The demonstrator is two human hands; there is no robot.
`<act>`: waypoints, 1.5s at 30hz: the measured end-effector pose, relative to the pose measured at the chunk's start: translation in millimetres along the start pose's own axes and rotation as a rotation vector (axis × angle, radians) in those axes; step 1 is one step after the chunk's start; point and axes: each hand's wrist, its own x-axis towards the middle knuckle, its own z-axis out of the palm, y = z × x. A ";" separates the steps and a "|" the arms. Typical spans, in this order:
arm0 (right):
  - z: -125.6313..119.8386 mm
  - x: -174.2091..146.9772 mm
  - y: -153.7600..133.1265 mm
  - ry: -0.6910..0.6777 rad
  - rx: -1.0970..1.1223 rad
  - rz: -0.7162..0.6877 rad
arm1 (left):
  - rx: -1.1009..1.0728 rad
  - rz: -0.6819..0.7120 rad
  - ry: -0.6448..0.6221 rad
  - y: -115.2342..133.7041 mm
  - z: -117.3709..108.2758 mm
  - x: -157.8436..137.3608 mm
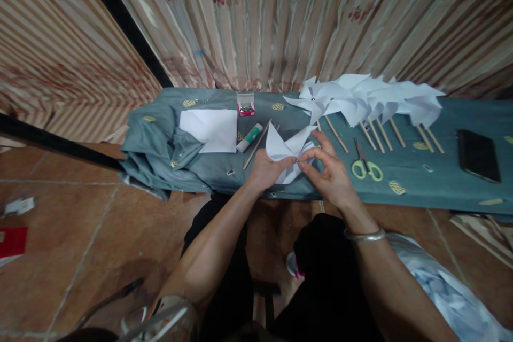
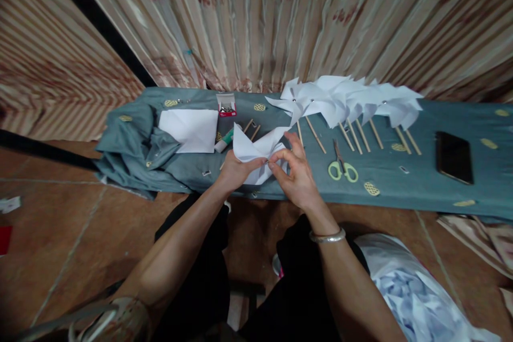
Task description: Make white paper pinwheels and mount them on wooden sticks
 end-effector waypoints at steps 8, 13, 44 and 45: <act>-0.3 -0.6 2.0 0.005 0.017 0.004 | 0.022 -0.007 -0.002 -1.7 -0.6 -0.2; -1.3 -0.5 1.6 0.004 0.008 0.009 | 0.012 -0.021 -0.007 -0.1 0.8 -0.6; -3.2 -1.4 5.3 -0.085 0.110 0.060 | 0.060 0.040 -0.059 -8.5 -5.4 3.7; -3.2 -1.4 4.9 -0.089 0.113 0.059 | 0.062 0.035 -0.062 -8.1 -5.6 3.5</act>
